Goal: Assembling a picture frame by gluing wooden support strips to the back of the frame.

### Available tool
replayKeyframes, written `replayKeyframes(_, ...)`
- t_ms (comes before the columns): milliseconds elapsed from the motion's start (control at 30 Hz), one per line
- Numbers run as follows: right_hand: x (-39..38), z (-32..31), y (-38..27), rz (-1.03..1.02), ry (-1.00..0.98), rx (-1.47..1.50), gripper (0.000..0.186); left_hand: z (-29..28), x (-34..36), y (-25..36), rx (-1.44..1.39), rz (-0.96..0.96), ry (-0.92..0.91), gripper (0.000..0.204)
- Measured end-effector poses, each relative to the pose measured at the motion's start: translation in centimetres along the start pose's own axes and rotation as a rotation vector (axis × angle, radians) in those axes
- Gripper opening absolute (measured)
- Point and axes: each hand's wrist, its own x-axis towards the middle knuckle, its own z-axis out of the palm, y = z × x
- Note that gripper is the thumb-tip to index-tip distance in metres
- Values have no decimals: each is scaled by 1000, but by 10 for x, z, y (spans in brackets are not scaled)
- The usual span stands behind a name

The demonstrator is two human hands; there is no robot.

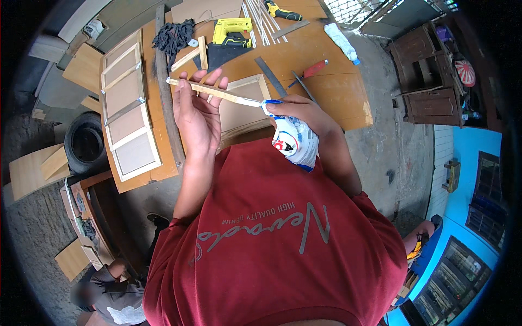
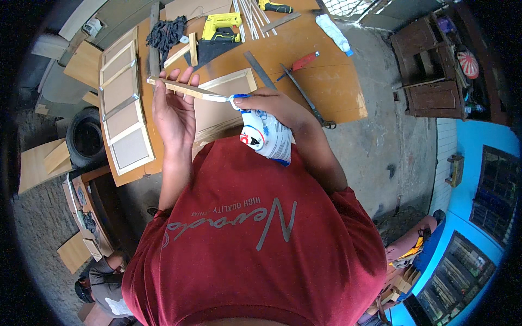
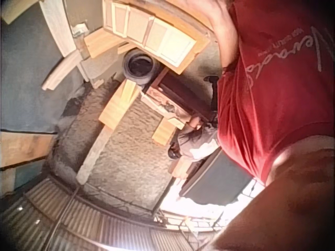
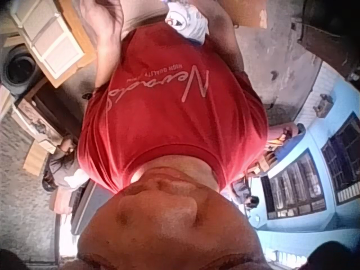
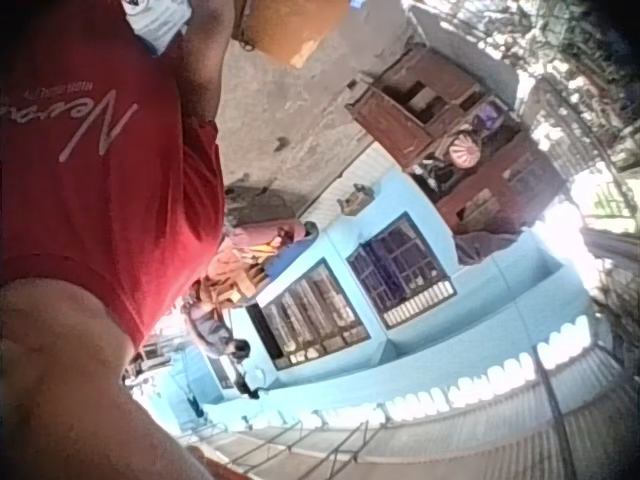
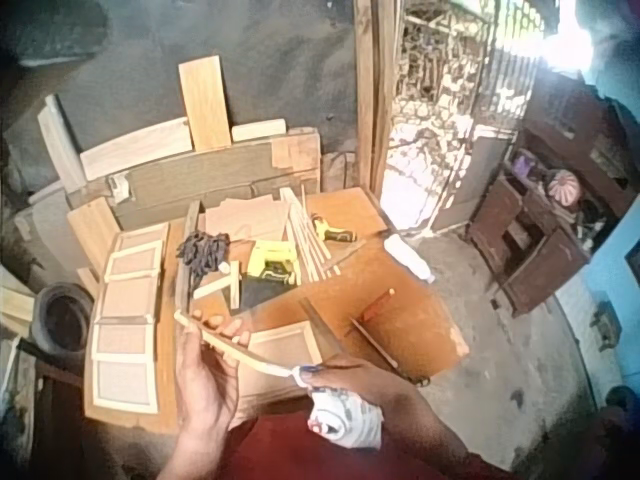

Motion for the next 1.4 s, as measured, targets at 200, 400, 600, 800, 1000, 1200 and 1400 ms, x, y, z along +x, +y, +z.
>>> replayKeyframes(200, 4, -4, 7, -122, -71, -26, 36, -2, 5, 0, -42, -20, 13, 25)
replayKeyframes(400, 14, -8, 3, -472, -33, -259, 30, -20, 15, -5, -171, -164, 91, 28)
replayKeyframes(600, 50, -23, 10, -626, 304, -368, 39, -35, 24, -14, -348, -258, 127, 35)
replayKeyframes(800, 122, -59, 18, -707, 420, -323, 45, -38, 24, -13, -353, -227, 127, 35)
replayKeyframes(1000, 209, -115, 47, -950, 829, -582, 40, -25, 15, -8, -264, -131, 182, 34)
replayKeyframes(1200, 241, -122, 97, -1049, 805, -928, 31, -30, 15, -3, -297, -79, 296, 34)
replayKeyframes(1400, 241, -105, 106, -964, 862, -902, 32, -33, 11, -5, -287, -23, 385, 34)
